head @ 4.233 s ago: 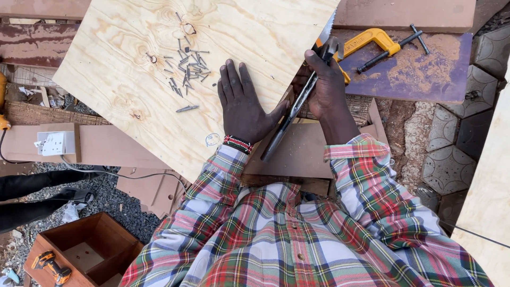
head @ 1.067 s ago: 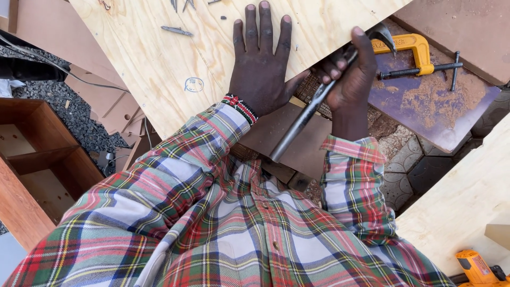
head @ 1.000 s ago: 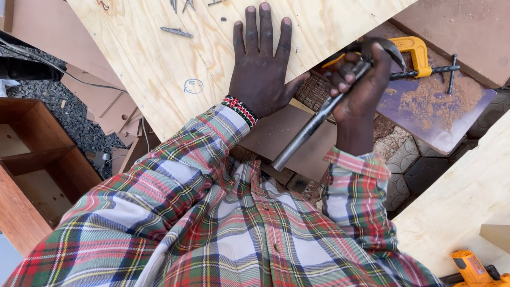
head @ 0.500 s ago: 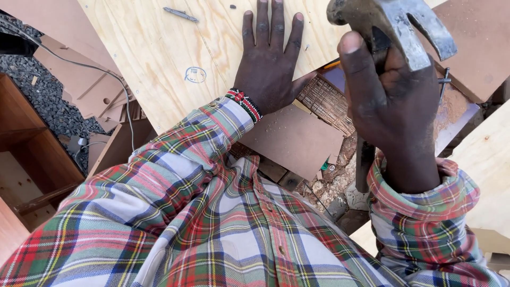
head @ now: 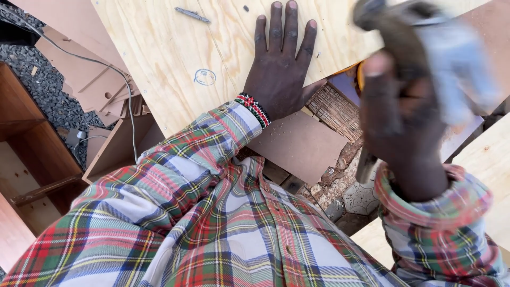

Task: The person repeatedly picks up nails and hammers them into a wooden board. They adjust the board's position and continue driving nails into different spots across the surface.

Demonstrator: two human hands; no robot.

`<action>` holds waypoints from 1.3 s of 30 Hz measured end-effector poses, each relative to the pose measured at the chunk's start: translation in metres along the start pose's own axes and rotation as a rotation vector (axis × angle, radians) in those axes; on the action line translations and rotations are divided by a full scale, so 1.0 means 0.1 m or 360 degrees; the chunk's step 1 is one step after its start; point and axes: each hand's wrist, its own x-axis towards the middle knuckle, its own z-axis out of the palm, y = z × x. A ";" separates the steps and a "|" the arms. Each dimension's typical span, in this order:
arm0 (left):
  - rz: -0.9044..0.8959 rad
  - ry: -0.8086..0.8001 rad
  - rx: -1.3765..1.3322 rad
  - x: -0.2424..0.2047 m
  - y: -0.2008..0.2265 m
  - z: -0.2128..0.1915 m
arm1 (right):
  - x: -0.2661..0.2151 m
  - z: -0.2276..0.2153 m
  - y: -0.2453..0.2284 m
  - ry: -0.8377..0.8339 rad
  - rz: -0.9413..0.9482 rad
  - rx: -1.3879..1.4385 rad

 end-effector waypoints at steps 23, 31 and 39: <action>-0.0023 0.0016 -0.0038 -0.08 0.05 0.04 | 0.06 -0.22 0.08 -0.0579 0.0706 -0.0415; -0.0016 -0.0005 -0.0017 -0.03 -0.02 0.01 | -0.02 0.31 0.52 -0.0693 0.0925 -0.0364; -0.0026 0.0031 -0.0024 0.03 -0.04 0.01 | 0.25 0.02 0.26 -0.0447 0.0383 -0.0285</action>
